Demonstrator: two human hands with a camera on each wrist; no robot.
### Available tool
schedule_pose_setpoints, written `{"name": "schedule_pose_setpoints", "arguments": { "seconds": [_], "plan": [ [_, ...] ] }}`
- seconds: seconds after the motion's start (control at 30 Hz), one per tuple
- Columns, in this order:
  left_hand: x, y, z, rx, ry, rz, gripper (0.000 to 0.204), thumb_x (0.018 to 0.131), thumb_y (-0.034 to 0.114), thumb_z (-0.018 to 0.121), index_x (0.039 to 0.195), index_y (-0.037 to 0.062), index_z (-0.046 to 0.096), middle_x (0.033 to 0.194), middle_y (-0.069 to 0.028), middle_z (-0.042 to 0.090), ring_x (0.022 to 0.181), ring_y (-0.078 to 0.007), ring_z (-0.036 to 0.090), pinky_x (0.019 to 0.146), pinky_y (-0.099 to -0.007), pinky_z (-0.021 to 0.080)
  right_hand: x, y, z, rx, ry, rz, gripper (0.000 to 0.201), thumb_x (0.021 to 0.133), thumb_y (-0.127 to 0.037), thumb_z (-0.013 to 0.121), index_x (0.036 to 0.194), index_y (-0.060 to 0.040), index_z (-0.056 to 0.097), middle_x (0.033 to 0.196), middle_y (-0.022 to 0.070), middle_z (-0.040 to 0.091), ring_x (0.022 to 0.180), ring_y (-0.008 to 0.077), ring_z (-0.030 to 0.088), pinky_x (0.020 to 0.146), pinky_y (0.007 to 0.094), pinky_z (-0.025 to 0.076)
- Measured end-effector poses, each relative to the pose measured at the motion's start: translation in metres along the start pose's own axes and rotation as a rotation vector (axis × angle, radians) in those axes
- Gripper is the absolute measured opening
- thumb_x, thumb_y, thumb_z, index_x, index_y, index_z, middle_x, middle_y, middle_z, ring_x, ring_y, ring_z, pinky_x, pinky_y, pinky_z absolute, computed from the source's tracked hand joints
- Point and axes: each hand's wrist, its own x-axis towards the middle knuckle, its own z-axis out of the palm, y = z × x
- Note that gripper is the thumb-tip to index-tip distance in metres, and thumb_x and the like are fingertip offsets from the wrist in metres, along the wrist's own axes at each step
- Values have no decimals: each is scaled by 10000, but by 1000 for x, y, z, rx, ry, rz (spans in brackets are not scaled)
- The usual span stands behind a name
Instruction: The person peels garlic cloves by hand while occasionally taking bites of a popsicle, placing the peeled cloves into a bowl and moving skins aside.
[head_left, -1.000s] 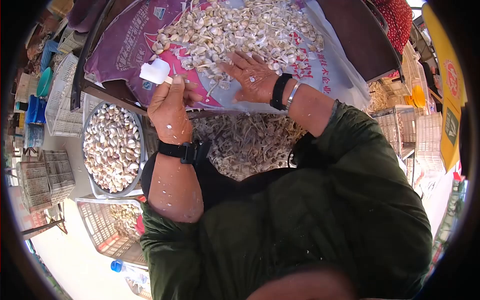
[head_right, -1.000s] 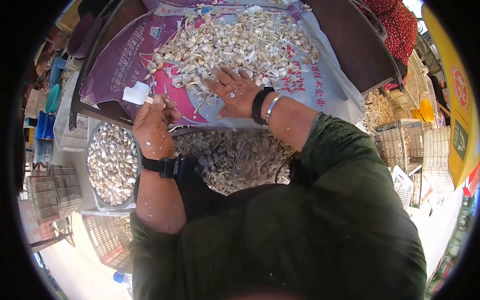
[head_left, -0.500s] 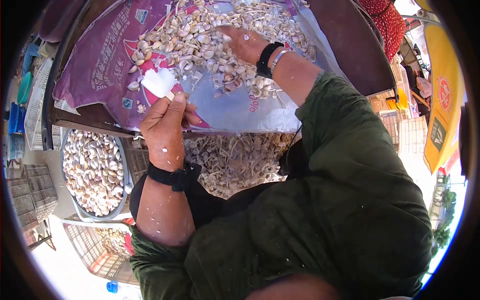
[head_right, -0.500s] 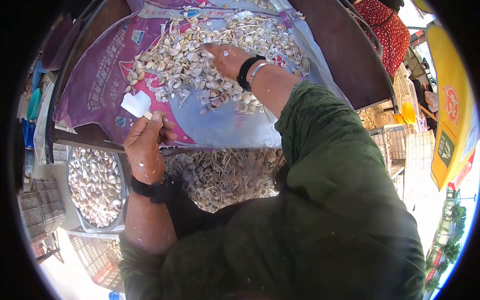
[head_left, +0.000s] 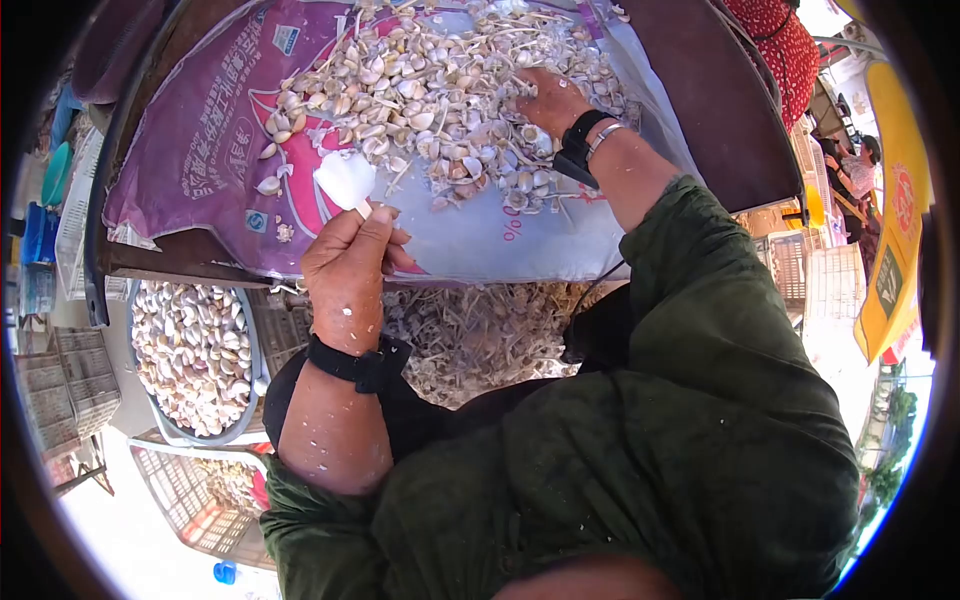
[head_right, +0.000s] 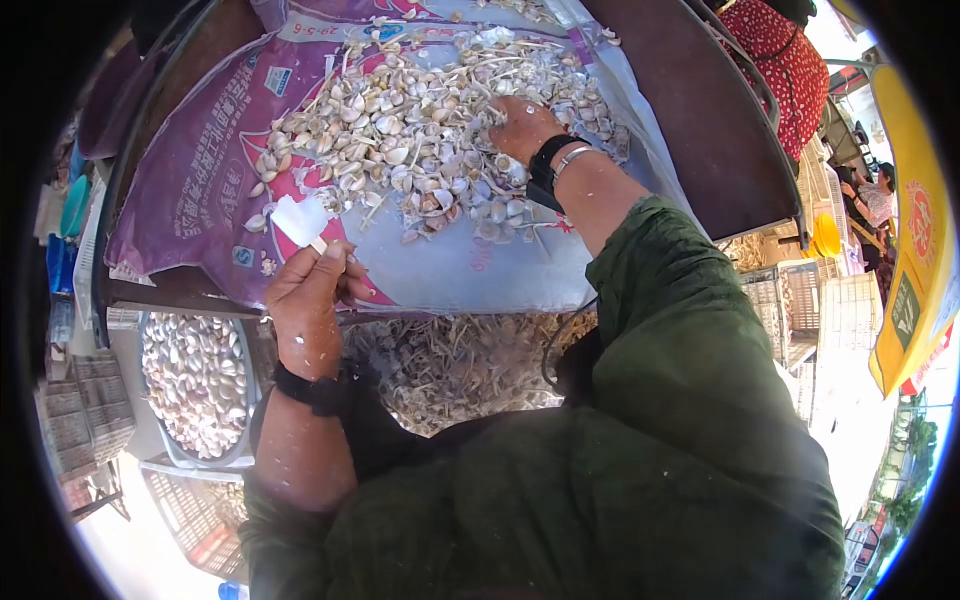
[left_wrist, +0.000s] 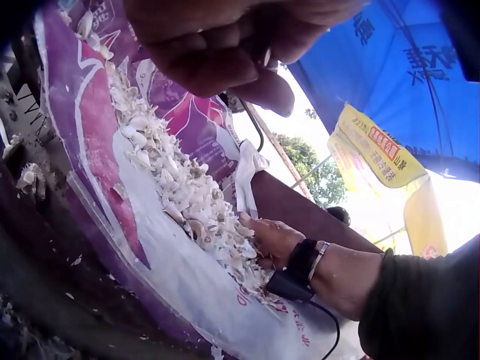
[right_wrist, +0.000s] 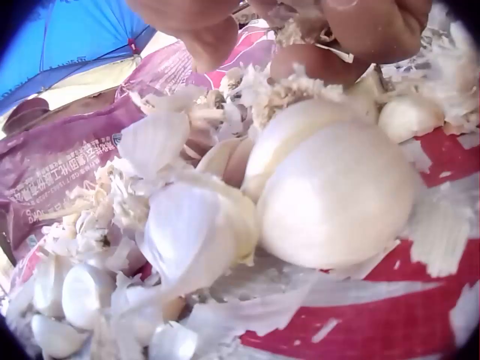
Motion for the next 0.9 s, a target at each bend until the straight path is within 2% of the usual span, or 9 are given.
{"name": "schedule_pose_setpoints", "arguments": {
  "seconds": [0.07,0.23,0.3,0.47,0.6,0.73,0.77,0.83,0.9],
  "plan": [
    [0,0,3,3,7,-27,174,917,149,612,929,-13,673,728,-55,651,565,-89,562,546,-214,404,11,-7,7,-29,-14,-84,364,838,-223,668,1179,-104,620,1085,196,659,1034,352,623,913,390,486],
    [1,1,2,-18,-16,-32,169,919,133,602,933,-23,664,733,-59,641,566,-101,564,551,-226,418,12,-30,-5,65,35,-60,282,873,-220,627,1128,-100,644,1080,181,663,1012,348,629,900,388,491],
    [2,1,2,-20,-17,-29,168,919,132,601,933,-23,664,732,-59,641,565,-101,564,552,-226,417,9,-36,-5,48,47,-160,290,890,-216,600,1153,-95,627,1083,178,664,1017,348,627,897,397,490],
    [3,1,2,-38,-15,-21,165,919,129,600,931,-22,665,731,-55,640,565,-98,563,553,-224,414,-22,-90,-7,-185,-84,-267,387,902,-367,577,1128,-52,571,1055,262,611,1021,415,601,887,451,486],
    [0,4,1,1,-22,-58,155,918,115,594,927,-22,665,733,-51,640,571,-95,565,551,-222,410,-17,-94,-1,-230,-153,-304,314,873,-268,577,1112,-65,594,1078,213,640,1030,371,615,874,428,491],
    [-1,5,-5,-27,-31,-56,154,919,113,593,922,-24,663,732,-50,638,574,-94,564,557,-221,420,18,-59,-1,-156,-118,-170,250,852,-198,548,1046,-71,641,1020,206,664,974,354,637,828,419,507],
    [-2,6,-5,-32,-26,-56,154,919,113,593,922,-24,663,732,-50,638,574,-94,564,557,-221,420,32,-35,6,-103,-87,-204,264,857,-211,558,1072,-79,637,1062,197,655,972,343,638,820,423,515],
    [-4,9,-6,-25,-28,-60,158,924,114,591,927,-28,658,739,-57,636,581,-98,565,570,-225,440,47,-12,-2,-617,-31,-479,269,868,-244,571,1084,-99,639,1120,170,644,990,328,635,832,417,519],
    [-4,8,-6,-41,-40,-62,155,924,110,591,932,-30,656,744,-61,636,586,-101,567,573,-229,448,52,-9,-11,-638,-5,-450,284,879,-265,574,1106,-107,635,1137,155,640,1007,322,631,846,412,517]
  ]
}}
